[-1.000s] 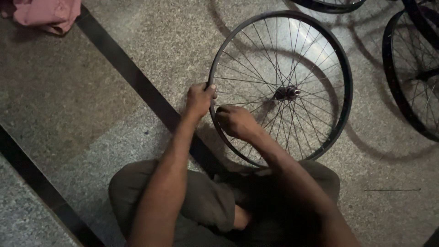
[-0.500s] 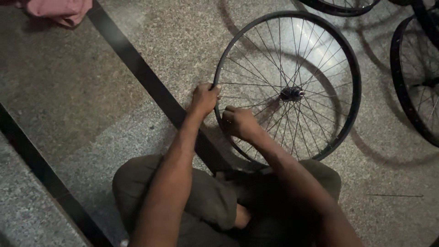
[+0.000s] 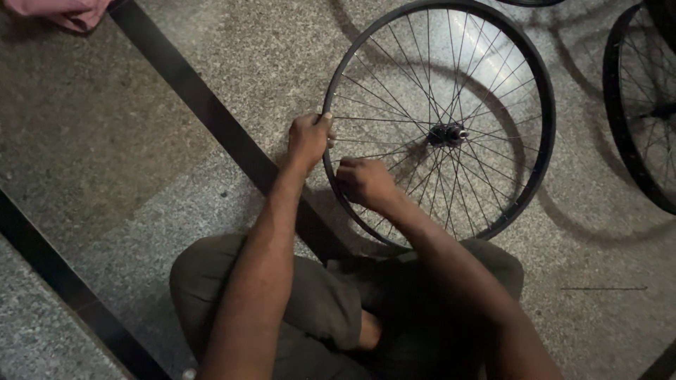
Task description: The person sits on the floor and uses a spoke wrench to tighten the nipples on the spokes of a bicycle wheel. They rotate the wheel to access different spokes and continue the adjustment process.
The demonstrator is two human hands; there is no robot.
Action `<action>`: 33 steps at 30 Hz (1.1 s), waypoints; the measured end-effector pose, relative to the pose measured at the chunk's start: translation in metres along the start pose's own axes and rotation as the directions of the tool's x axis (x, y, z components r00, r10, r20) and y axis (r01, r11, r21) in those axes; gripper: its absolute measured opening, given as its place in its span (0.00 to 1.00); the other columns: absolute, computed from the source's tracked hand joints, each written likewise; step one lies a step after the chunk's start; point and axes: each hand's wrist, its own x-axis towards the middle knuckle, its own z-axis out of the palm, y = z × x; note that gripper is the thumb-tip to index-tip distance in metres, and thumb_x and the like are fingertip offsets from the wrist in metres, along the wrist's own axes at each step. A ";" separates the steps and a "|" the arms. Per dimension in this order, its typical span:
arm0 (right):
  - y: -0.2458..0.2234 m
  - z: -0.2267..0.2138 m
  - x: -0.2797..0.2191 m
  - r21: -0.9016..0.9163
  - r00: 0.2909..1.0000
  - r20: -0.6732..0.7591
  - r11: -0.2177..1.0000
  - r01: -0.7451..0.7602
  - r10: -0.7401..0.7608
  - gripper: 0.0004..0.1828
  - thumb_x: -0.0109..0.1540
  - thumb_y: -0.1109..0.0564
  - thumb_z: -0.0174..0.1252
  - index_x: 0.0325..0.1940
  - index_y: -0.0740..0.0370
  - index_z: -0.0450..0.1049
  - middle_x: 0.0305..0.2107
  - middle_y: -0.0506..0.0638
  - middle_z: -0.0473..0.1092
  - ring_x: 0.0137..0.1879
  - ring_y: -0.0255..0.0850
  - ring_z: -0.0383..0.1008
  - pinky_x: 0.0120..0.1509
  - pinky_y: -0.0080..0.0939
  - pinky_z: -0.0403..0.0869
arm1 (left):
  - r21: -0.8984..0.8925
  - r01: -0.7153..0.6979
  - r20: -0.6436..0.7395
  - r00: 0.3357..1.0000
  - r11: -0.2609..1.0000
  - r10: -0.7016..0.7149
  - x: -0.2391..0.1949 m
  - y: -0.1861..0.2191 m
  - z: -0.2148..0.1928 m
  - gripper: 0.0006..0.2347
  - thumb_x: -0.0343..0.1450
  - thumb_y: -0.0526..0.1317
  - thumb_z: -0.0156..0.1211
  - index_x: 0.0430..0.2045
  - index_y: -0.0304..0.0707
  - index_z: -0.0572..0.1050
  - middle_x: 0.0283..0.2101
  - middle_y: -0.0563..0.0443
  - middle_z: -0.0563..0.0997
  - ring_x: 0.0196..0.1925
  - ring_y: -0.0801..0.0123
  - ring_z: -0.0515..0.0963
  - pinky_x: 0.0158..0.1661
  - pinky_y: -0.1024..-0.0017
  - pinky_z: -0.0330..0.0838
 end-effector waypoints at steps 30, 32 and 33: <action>0.009 0.010 0.004 0.037 0.999 0.041 0.999 -0.030 0.029 0.06 0.57 0.55 0.58 0.36 0.58 0.76 0.34 0.57 0.72 0.42 0.59 0.74 0.43 0.59 0.73 | 0.269 0.049 0.003 0.999 0.962 -0.051 0.018 -0.031 -0.005 0.15 0.71 0.48 0.60 0.27 0.33 0.82 0.27 0.43 0.84 0.31 0.57 0.83 0.36 0.57 0.74; 0.012 0.011 0.005 0.054 0.998 0.055 0.998 -0.041 0.039 0.06 0.57 0.55 0.58 0.36 0.59 0.76 0.34 0.57 0.72 0.41 0.59 0.74 0.42 0.59 0.73 | 0.176 0.094 -0.007 0.996 0.980 -0.094 0.010 -0.036 -0.003 0.13 0.71 0.46 0.61 0.29 0.30 0.80 0.27 0.44 0.84 0.28 0.61 0.84 0.33 0.61 0.76; 0.015 0.012 0.005 0.087 0.995 0.069 0.993 -0.082 0.076 0.06 0.57 0.55 0.59 0.35 0.58 0.76 0.34 0.57 0.72 0.40 0.59 0.73 0.42 0.59 0.72 | 0.130 0.133 -0.008 0.991 0.983 -0.133 0.010 -0.038 -0.001 0.13 0.71 0.44 0.61 0.29 0.29 0.79 0.27 0.45 0.85 0.27 0.63 0.84 0.32 0.62 0.77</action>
